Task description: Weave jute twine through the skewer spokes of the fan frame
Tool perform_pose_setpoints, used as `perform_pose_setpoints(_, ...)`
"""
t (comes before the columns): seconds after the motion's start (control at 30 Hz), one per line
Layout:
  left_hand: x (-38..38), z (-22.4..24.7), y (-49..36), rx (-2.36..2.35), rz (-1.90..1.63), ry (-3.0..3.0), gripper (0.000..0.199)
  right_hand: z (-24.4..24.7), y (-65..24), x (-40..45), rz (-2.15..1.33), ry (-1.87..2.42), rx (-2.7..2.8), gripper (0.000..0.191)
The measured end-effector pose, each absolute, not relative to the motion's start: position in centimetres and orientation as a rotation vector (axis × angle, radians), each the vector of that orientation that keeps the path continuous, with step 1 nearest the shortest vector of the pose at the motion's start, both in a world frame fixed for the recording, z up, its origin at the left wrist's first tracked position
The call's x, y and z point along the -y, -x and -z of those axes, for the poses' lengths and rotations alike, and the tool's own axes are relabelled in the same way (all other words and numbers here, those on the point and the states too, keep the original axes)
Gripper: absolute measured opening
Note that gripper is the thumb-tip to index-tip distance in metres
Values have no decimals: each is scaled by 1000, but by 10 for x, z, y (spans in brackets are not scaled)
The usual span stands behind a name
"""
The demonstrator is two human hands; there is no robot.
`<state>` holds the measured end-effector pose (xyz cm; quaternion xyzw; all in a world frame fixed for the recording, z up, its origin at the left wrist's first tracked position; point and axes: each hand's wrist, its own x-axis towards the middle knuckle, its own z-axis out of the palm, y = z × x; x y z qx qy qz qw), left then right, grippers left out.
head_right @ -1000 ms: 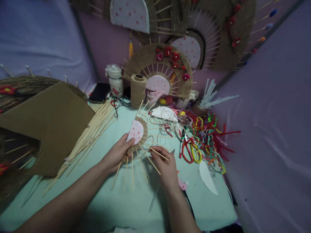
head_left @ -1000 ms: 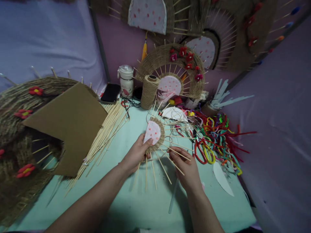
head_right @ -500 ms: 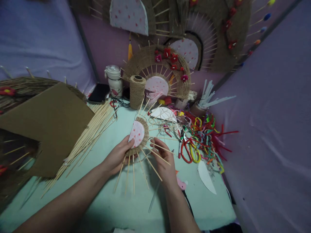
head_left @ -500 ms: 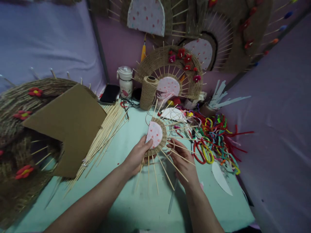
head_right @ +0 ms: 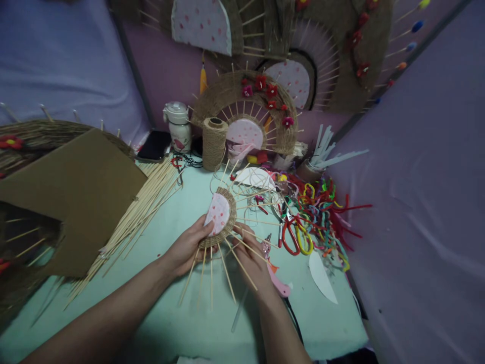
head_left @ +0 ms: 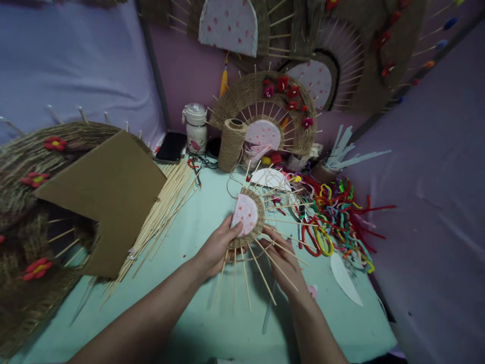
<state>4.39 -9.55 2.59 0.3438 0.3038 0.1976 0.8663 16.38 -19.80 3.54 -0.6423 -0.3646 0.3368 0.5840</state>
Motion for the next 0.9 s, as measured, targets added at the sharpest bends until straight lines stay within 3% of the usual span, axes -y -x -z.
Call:
perform_pose_setpoints(0.4,93,-24,-43,-630,-430,-751,38,-21,-182,226,-723,1680,983,27)
perform_pose_setpoints(0.67,87,-24,-42,-660,-487,-737,37,-4,-215,296,-321,2331,1241,35)
perform_pose_setpoints(0.8,86,-22,-42,-669,-490,-743,37,11,-215,303,-323,2413,1276,44)
perform_pose_setpoints(0.9,85,-21,-42,-671,-507,-745,36,14,-213,298,-378,2405,1222,36)
